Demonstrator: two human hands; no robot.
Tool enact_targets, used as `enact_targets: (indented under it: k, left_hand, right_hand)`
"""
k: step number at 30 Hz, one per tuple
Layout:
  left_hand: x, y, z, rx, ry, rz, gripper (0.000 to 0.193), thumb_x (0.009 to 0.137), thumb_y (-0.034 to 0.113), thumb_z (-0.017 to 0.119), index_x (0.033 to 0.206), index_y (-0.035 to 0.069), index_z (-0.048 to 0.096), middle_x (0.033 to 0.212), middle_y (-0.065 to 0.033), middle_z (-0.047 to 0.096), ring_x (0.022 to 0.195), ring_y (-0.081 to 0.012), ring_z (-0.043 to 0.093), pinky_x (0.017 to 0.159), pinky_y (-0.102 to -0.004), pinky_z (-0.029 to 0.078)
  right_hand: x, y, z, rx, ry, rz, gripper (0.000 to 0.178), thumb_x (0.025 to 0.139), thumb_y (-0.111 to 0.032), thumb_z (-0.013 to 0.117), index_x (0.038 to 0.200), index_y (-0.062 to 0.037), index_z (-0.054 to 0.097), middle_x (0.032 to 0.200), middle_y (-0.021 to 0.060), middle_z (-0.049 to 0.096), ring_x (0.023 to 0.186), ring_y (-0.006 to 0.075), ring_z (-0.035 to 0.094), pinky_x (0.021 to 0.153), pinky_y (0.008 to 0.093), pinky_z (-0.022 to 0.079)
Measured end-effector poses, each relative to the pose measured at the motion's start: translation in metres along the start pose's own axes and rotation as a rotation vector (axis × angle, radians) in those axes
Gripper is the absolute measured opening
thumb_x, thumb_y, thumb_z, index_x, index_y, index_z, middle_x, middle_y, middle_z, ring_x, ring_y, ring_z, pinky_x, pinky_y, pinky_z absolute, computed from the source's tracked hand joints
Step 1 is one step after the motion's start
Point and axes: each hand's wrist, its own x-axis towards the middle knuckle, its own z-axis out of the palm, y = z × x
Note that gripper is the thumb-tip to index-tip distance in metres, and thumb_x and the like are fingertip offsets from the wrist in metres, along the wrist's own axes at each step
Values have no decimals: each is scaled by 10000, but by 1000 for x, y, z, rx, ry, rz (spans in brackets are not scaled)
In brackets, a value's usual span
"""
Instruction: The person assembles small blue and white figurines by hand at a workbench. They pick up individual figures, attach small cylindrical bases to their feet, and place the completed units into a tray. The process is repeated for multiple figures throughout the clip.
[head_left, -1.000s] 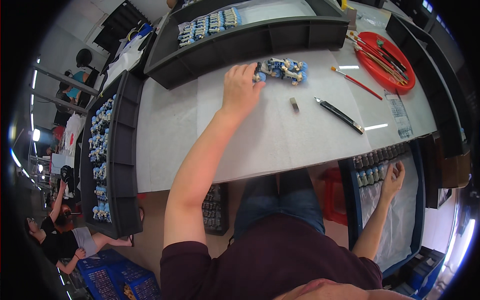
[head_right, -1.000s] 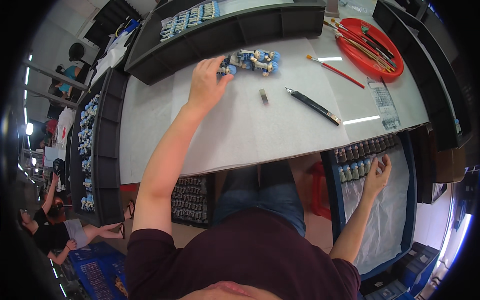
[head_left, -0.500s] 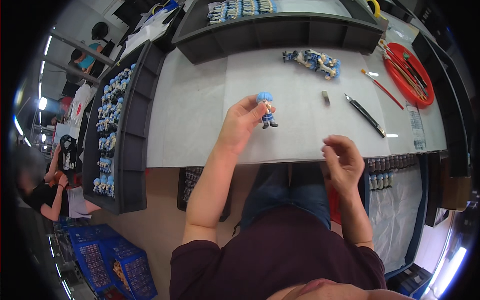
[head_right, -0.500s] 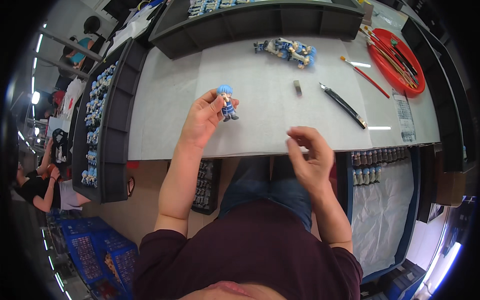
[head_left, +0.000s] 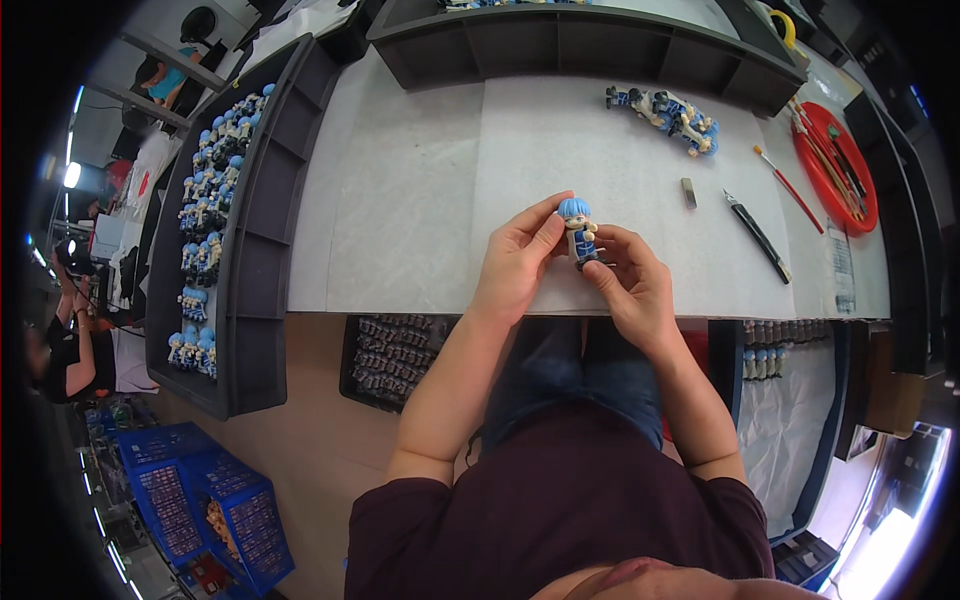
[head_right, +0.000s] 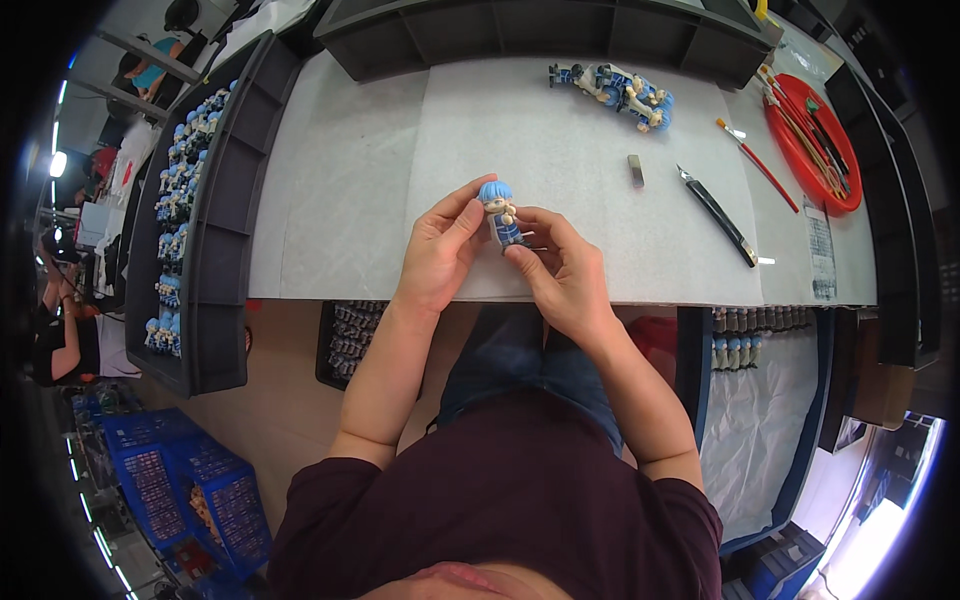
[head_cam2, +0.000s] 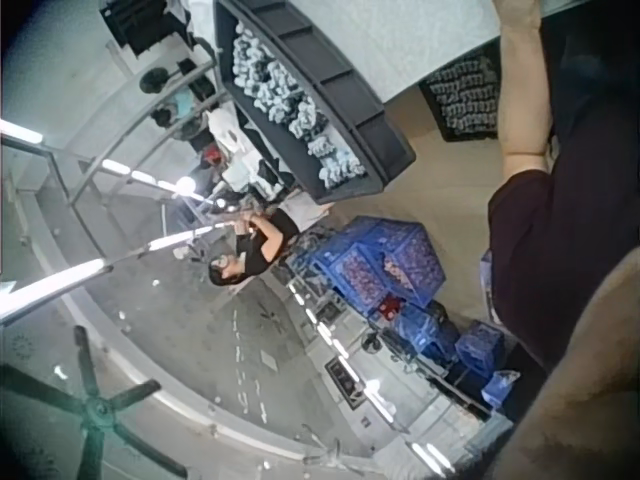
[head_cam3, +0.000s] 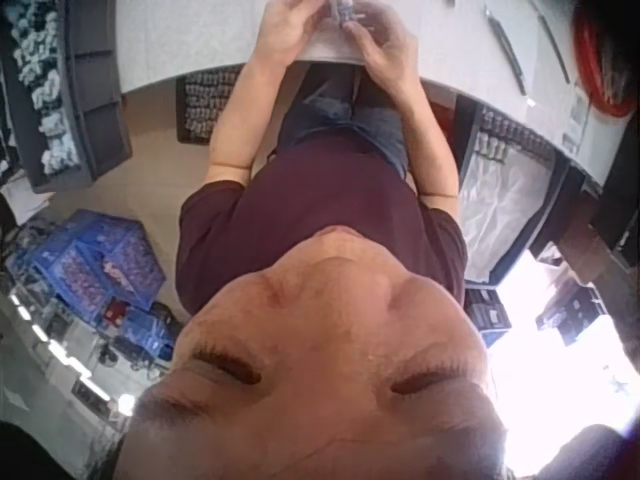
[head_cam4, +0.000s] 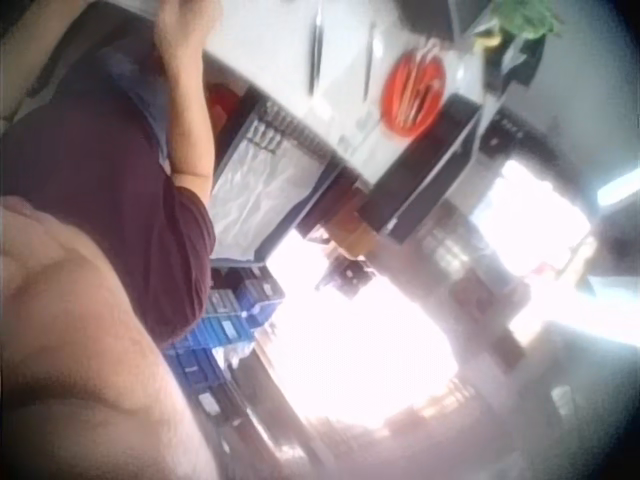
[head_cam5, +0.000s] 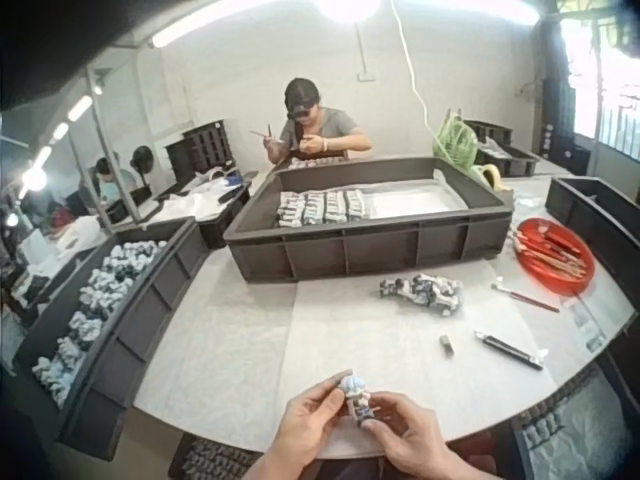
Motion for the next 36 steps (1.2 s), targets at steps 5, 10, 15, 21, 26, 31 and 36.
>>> enact_targets:
  k: [5, 10, 15, 21, 26, 31, 36]
  left_hand:
    - [1, -4, -5, -6, 0, 3, 308, 925, 133, 483, 1202, -1, 510, 1059, -68, 598, 949, -131, 559, 838, -287, 442]
    - [1, -1, -3, 23, 37, -33, 304, 928, 133, 475, 1197, -5, 513, 1054, -72, 599, 944, -137, 564, 832, -291, 447]
    - [1, -1, -4, 35, 36, -33, 305, 930, 132, 471, 1198, -10, 510, 1054, -75, 598, 953, -141, 563, 833, -293, 449]
    - [0, 0, 1, 30, 52, -5, 317, 931, 160, 480, 1199, -6, 512, 980, -61, 614, 824, -110, 573, 752, -244, 457]
    - [-2, -2, -3, 89, 28, 22, 355, 889, 196, 562, 1172, -17, 529, 985, -69, 610, 871, -125, 570, 774, -252, 448]
    - [-3, -1, 0, 28, 84, 34, 369, 853, 193, 620, 1135, -33, 548, 959, -64, 611, 843, -113, 564, 747, -233, 441]
    - [0, -3, -2, -2, 122, 39, 372, 845, 209, 632, 1110, -39, 554, 944, -65, 606, 842, -116, 561, 750, -244, 453]
  right_hand:
    - [-1, 1, 2, 13, 0, -1, 358, 828, -11, 602, 1167, 8, 489, 1025, 126, 583, 950, 154, 577, 820, 276, 493]
    - [-1, 0, 3, 33, -2, -11, 361, 828, -20, 608, 1169, 4, 489, 1018, 127, 575, 934, 151, 579, 821, 276, 493]
    - [-1, -2, 3, 36, -5, -7, 365, 828, -20, 609, 1171, 8, 488, 1019, 125, 574, 942, 153, 574, 823, 277, 493]
    - [-1, -3, 3, 37, 3, -23, 372, 815, 2, 614, 1167, 6, 492, 1012, 115, 572, 943, 151, 568, 817, 276, 495]
    - [-3, 5, 3, -4, 47, -78, 427, 777, 15, 655, 1169, 2, 486, 1026, 103, 558, 945, 153, 560, 802, 275, 492]
    - [0, 2, 0, -177, 75, -237, 469, 752, -36, 699, 1169, -9, 487, 1046, 103, 560, 950, 167, 564, 784, 284, 503]
    - [0, 1, 0, 54, 34, -34, 488, 782, -85, 689, 1203, -19, 451, 1056, 135, 572, 946, 171, 570, 808, 298, 496]
